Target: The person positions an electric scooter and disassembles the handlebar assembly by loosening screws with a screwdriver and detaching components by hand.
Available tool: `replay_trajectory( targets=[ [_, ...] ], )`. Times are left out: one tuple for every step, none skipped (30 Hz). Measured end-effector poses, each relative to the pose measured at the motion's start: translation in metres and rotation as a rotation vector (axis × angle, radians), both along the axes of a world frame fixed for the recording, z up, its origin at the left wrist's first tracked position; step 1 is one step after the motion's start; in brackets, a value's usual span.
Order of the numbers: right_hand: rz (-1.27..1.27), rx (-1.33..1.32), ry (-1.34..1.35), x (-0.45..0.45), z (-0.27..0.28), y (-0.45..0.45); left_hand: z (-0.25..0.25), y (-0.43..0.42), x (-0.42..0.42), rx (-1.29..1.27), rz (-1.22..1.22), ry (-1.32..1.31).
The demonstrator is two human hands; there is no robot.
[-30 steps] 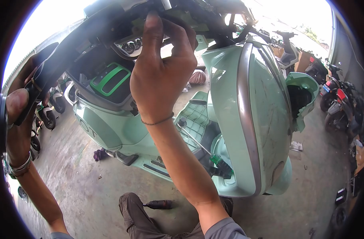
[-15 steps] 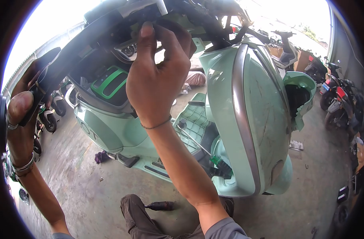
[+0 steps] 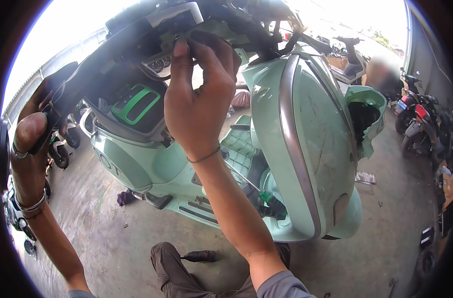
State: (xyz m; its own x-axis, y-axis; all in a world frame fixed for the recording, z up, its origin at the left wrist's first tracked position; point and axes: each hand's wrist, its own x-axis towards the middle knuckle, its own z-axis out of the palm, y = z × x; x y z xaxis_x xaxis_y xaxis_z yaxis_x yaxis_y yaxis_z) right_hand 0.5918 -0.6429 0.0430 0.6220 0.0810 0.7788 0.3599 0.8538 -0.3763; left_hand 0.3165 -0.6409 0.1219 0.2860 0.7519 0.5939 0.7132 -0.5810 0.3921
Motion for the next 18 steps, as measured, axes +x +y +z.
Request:
replay_trajectory(
  targets=[
    [-0.044,-0.039,-0.007,0.002,-0.001,-0.004,-0.001,-0.008,0.008,0.002,-0.094,-0.086],
    [-0.088,-0.078,-0.014,0.003,-0.001,-0.007,0.001,-0.013,0.017,0.005,-0.143,-0.13],
    [-0.092,-0.077,-0.015,0.004,-0.002,-0.008,0.003,-0.019,0.025,0.006,-0.192,-0.173],
    [-0.052,-0.089,-0.015,0.005,-0.003,-0.009,0.011,-0.021,0.034,-0.043,-0.253,-0.086],
    [-0.013,-0.101,-0.015,0.006,-0.003,-0.01,0.011,-0.022,0.034,-0.068,-0.285,-0.041],
    [-0.017,-0.102,-0.014,0.006,-0.003,-0.011,0.012,-0.022,0.034,-0.093,-0.318,0.003],
    [0.013,-0.111,-0.036,0.005,-0.003,-0.012,0.011,-0.023,0.032,-0.103,-0.328,0.013],
    [0.026,-0.116,-0.047,0.005,-0.004,-0.011,0.01,-0.023,0.033,-0.092,-0.332,0.01],
    [0.04,-0.122,-0.058,0.004,-0.005,-0.01,0.007,-0.026,0.033,-0.068,-0.331,-0.015],
    [0.037,-0.115,-0.077,0.005,-0.009,-0.005,0.006,-0.027,0.031,-0.046,-0.328,-0.043],
    [0.034,-0.113,-0.084,0.005,-0.012,-0.002,0.004,-0.027,0.028,-0.027,-0.323,-0.067],
    [0.031,-0.11,-0.091,0.006,-0.014,0.0,0.004,-0.027,0.026,-0.014,-0.32,-0.083],
    [0.023,-0.123,-0.117,0.007,-0.015,0.0,0.004,-0.026,0.025,-0.003,-0.322,-0.096],
    [0.019,-0.129,-0.129,0.007,-0.016,0.001,0.004,-0.026,0.024,0.011,-0.321,-0.099],
    [0.014,-0.134,-0.141,0.008,-0.018,0.003,0.004,-0.026,0.025,0.024,-0.328,-0.11],
    [-0.017,-0.109,-0.162,0.008,-0.02,0.007,0.004,-0.025,0.026,0.039,-0.339,-0.122],
    [-0.032,-0.095,-0.167,0.009,-0.021,0.01,0.004,-0.025,0.029,0.054,-0.351,-0.139],
    [-0.047,-0.08,-0.173,0.01,-0.023,0.013,0.004,-0.024,0.034,0.069,-0.367,-0.159]
  ],
)
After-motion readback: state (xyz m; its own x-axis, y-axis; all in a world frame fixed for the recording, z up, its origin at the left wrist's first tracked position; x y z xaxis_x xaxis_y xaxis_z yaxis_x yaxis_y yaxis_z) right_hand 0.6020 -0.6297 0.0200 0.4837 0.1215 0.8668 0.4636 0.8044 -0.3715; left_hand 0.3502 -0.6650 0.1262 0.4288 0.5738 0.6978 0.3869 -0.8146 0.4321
